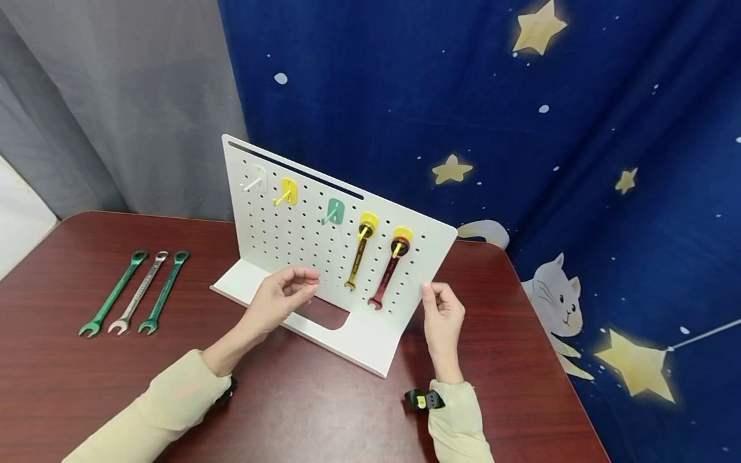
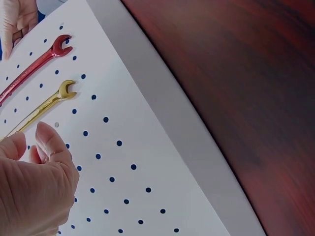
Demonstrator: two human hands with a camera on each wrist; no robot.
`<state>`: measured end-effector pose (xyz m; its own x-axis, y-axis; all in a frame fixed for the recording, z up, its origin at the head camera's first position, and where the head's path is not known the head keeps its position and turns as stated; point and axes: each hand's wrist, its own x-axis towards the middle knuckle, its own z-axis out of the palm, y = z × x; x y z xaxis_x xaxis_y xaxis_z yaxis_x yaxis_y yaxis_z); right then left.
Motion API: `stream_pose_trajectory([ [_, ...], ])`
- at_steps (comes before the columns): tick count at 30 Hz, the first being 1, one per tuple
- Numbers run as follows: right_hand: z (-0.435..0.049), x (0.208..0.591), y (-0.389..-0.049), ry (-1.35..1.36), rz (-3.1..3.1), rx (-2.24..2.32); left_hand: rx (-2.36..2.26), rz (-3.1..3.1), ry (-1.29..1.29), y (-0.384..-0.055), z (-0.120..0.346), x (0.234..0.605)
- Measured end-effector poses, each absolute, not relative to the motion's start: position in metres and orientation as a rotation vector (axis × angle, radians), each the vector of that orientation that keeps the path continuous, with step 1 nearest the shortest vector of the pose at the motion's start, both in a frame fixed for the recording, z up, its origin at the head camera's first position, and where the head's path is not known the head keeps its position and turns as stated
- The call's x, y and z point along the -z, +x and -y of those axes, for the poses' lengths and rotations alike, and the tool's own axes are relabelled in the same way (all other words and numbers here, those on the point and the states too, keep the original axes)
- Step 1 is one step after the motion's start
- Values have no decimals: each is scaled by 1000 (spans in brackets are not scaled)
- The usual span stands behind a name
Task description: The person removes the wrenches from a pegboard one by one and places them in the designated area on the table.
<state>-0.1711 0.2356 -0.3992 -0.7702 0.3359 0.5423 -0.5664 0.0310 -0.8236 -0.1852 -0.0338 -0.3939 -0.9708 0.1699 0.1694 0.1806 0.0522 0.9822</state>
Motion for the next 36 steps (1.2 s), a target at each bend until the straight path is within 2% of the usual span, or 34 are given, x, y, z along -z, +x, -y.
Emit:
stream_pose_trajectory([
  [7, -230, 390, -165, 261, 1675, -1799, 2061, 2283, -378, -187, 25, 392],
  [17, -240, 407, -175, 250, 1677, -1815, 1968, 2319, -348, -193, 12, 384],
  [36, -241, 408, -176, 240, 1673, -1831, 1995, 2084, -372, -203, -25, 377],
])
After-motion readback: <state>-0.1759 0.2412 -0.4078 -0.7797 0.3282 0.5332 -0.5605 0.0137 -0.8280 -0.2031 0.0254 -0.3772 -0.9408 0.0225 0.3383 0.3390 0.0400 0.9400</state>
